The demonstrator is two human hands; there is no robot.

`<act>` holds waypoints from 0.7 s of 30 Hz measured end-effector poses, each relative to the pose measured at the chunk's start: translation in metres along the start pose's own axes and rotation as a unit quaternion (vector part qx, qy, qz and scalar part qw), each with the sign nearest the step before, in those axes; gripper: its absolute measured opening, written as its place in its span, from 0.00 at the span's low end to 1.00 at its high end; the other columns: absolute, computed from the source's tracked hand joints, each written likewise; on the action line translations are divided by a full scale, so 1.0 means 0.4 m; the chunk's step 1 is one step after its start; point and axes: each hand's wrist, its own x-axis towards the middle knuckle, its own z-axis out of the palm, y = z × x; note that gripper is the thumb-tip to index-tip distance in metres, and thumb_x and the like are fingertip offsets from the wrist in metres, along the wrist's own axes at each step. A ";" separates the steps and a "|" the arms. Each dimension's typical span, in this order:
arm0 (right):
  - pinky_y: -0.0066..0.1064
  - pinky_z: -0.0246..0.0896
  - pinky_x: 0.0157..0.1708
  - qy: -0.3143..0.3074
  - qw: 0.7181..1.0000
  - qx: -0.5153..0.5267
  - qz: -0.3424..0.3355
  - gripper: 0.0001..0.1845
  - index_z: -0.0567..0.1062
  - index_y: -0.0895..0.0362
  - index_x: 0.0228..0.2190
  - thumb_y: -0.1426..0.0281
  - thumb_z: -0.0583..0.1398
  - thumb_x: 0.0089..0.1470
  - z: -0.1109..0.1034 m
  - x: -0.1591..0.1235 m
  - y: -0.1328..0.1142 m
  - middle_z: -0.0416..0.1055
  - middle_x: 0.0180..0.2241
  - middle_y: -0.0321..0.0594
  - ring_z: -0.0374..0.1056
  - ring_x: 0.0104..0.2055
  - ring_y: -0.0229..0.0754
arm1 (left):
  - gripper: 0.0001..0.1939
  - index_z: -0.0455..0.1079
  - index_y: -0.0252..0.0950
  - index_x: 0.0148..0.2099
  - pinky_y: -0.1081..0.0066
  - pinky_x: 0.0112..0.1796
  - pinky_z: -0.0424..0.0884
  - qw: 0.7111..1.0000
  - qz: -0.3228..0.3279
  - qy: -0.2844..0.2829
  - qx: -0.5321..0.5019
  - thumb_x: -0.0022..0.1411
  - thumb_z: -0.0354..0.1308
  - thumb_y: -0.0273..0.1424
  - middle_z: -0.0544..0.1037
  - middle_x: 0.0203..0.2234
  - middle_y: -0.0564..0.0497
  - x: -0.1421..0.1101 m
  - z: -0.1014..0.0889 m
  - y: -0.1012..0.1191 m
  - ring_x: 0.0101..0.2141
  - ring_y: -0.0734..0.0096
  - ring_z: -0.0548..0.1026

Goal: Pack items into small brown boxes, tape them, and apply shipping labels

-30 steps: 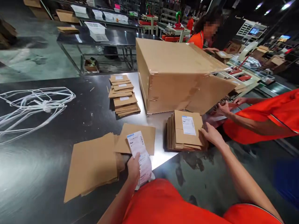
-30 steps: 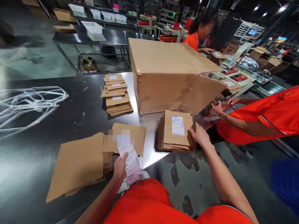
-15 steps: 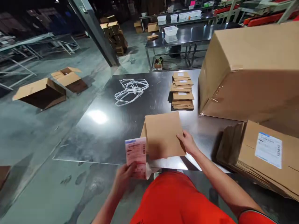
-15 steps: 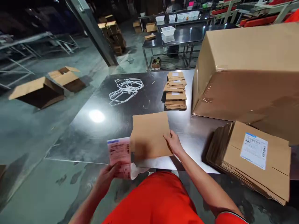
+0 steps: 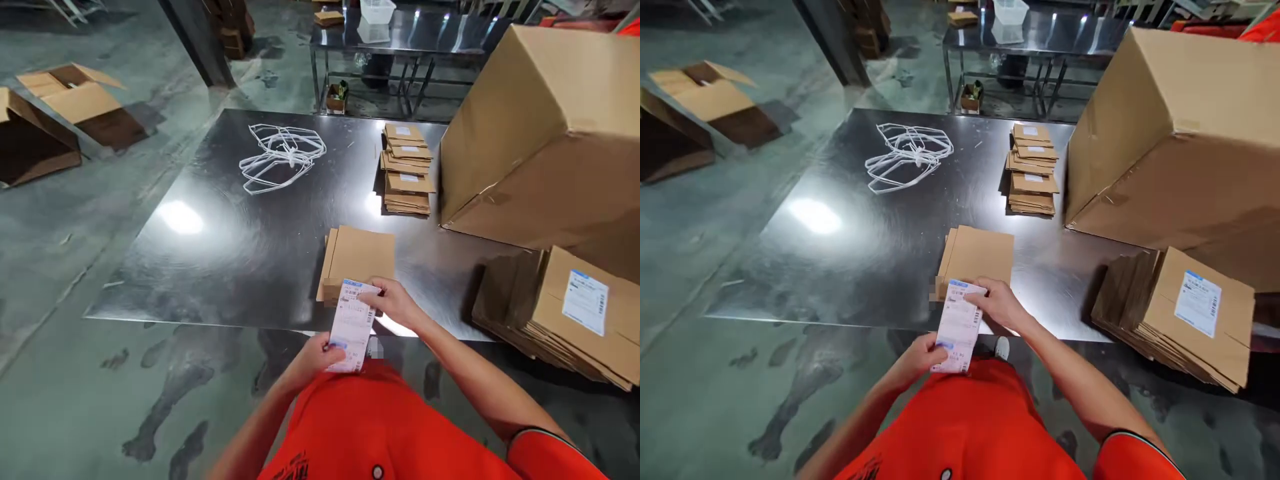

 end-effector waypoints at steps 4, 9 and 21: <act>0.28 0.56 0.25 -0.010 0.999 0.009 0.033 0.17 0.73 0.56 0.24 0.55 0.64 0.48 0.001 -0.019 0.037 0.67 0.22 0.32 0.61 0.25 0.36 | 0.45 0.60 0.40 0.67 0.68 0.45 0.71 0.993 0.077 -0.058 -0.070 0.46 0.67 0.28 0.73 0.56 0.43 -0.014 0.022 0.068 0.48 0.58 0.75; 0.29 0.54 0.27 -0.068 0.992 -0.109 0.005 0.18 0.73 0.56 0.28 0.55 0.57 0.58 0.016 -0.082 0.052 0.68 0.24 0.34 0.62 0.27 0.37 | 0.15 0.76 0.31 0.37 0.74 0.30 0.67 0.988 0.062 0.130 -0.047 0.49 0.63 0.36 0.77 0.28 0.51 0.060 0.101 0.093 0.29 0.69 0.73; 0.29 0.55 0.31 0.115 0.957 -0.245 -0.108 0.11 0.70 0.54 0.32 0.60 0.60 0.51 -0.191 0.186 0.039 0.69 0.27 0.33 0.62 0.29 0.39 | 0.17 0.79 0.31 0.38 0.72 0.30 0.69 0.994 -0.026 0.106 -0.026 0.44 0.66 0.33 0.81 0.30 0.49 0.102 0.085 -0.034 0.31 0.64 0.76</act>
